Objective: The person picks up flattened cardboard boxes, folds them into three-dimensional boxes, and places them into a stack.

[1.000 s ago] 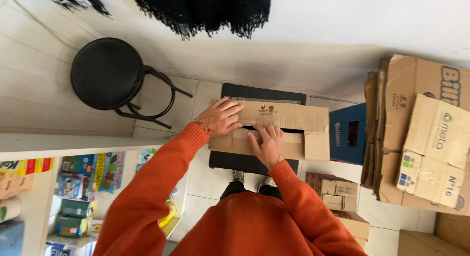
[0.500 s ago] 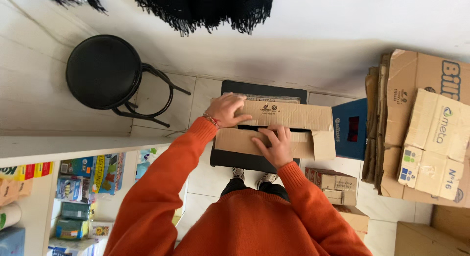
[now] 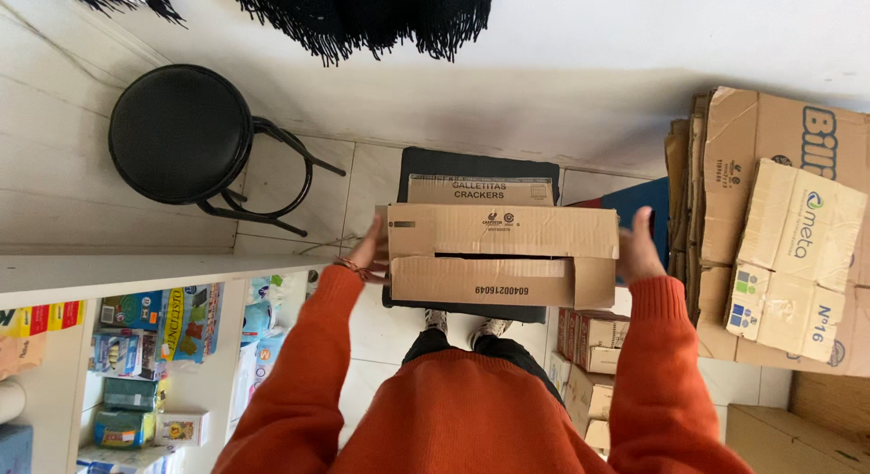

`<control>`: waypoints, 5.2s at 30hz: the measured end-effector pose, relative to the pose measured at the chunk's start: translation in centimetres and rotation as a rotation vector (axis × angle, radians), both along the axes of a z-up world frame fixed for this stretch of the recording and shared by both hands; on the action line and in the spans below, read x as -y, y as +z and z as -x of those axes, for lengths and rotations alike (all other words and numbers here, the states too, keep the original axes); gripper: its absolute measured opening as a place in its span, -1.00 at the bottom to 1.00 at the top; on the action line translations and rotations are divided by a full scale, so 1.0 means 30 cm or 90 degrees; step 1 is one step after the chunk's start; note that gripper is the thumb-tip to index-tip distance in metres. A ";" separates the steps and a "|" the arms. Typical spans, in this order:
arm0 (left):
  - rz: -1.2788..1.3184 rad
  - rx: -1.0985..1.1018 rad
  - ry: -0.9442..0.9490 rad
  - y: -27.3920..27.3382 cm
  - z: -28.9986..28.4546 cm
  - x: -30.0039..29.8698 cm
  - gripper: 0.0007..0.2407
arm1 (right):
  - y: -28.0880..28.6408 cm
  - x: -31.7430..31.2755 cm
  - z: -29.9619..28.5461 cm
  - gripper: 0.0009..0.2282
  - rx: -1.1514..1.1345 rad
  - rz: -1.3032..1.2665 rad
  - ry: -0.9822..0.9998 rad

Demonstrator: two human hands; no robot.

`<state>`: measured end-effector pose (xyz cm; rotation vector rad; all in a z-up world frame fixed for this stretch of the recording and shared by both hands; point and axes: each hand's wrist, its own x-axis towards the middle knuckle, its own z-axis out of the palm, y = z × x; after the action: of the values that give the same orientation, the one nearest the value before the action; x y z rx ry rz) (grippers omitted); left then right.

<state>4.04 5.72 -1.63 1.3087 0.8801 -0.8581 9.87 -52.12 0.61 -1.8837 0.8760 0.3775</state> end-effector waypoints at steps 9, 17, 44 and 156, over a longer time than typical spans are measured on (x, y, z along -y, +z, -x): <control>0.036 0.091 0.041 0.130 0.017 0.069 0.12 | 0.375 -0.264 0.101 -0.08 -0.073 -0.150 0.024; 0.110 0.255 0.153 0.385 -0.075 0.090 0.22 | -0.439 0.254 0.106 -0.56 0.320 -0.179 0.087; -0.026 0.853 0.224 -0.267 0.249 0.071 -0.27 | 0.299 -0.010 0.076 0.01 0.159 -0.031 0.336; -0.305 0.819 -0.363 0.189 -0.360 -0.028 -0.49 | -0.098 -0.877 0.275 -0.72 0.746 0.322 0.509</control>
<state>14.83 6.56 4.05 2.1487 -0.3676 -0.0474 1.61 -25.80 -2.32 -2.3523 -0.6443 -0.5361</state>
